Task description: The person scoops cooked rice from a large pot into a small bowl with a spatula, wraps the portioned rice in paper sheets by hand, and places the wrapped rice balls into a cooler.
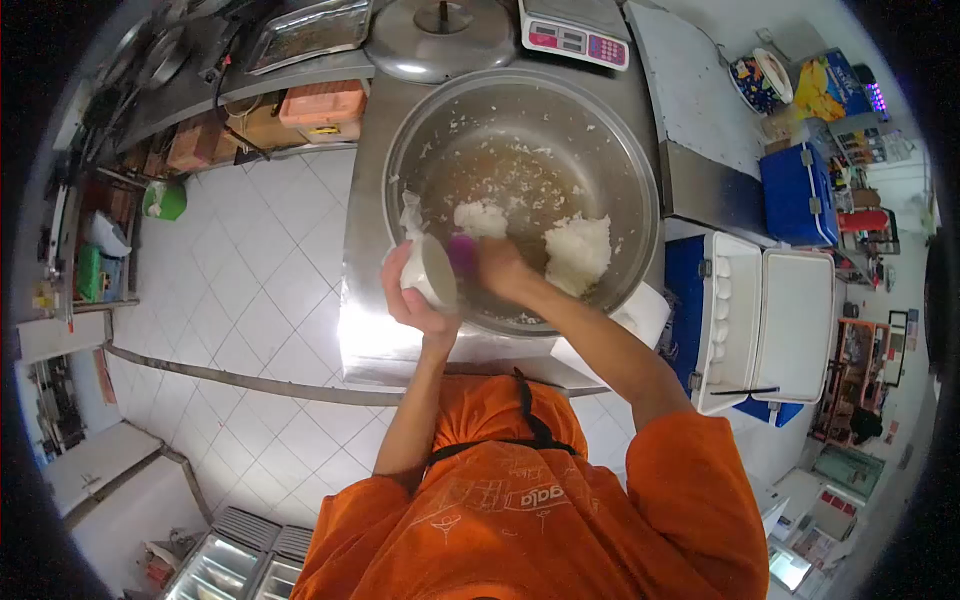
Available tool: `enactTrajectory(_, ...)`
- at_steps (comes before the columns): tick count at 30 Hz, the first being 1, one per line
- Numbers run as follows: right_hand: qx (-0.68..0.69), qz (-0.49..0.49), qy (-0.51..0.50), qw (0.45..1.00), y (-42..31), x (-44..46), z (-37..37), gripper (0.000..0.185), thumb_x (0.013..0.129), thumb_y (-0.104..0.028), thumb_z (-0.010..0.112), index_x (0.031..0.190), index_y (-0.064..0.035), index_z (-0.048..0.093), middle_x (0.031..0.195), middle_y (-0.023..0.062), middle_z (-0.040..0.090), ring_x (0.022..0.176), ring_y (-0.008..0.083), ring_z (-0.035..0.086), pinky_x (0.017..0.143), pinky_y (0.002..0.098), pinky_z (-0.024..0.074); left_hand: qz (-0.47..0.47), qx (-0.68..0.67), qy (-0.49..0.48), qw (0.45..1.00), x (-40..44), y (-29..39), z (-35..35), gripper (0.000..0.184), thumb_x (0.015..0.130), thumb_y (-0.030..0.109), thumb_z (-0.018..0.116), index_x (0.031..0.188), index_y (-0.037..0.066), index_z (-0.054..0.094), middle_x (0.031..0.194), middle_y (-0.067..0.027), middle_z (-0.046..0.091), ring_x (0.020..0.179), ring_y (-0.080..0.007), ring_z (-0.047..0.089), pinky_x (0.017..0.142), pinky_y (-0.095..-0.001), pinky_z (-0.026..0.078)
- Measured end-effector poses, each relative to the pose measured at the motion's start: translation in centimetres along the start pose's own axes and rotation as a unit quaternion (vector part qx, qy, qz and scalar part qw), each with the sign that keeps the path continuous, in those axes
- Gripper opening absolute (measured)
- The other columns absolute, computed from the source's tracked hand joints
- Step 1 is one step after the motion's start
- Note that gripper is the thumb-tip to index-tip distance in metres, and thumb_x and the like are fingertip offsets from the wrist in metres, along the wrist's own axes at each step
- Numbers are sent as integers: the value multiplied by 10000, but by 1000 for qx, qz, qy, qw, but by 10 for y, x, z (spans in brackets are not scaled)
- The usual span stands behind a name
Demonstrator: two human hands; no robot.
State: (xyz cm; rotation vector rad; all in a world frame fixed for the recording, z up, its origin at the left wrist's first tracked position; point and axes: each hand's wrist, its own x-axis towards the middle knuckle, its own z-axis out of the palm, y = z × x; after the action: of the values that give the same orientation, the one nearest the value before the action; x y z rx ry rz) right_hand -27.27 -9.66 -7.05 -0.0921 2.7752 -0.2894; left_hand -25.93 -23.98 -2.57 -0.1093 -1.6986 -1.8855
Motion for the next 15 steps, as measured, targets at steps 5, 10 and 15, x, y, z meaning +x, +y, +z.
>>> enactTrajectory(5, 9, 18, -41, 999, -4, -2, -21, 179, 873, -131, 597, 878, -29, 743, 888, 208, 726, 823, 351, 734, 660, 454, 588, -10, -14, 10, 1000, 2, -5, 2, 549, 977, 376, 332, 1155, -79, 585, 1153, -224, 614, 1078, -347, 575, 969, -452, 434)
enactTrajectory(10, -61, 86, -22, 994, 19, -19, 4, 161, 838, -127, 644, 848, 13, 724, 805, 190, 714, 791, 348, 731, 665, 460, 584, -19, 0, 8, 1000, 3, 4, 2, 551, 977, 373, 322, 1155, -78, 583, 1162, -224, 610, 1087, -345, 570, 979, -458, 428)
enactTrajectory(15, -7, 39, -69, 997, 50, -28, -67, 150, 808, -139, 665, 834, -14, 744, 786, 192, 716, 762, 339, 727, 673, 421, 584, -4, 1, -4, 1000, 0, -2, -1, 553, 985, 376, 315, 1178, -76, 568, 1178, -227, 603, 1097, -352, 564, 981, -465, 430)
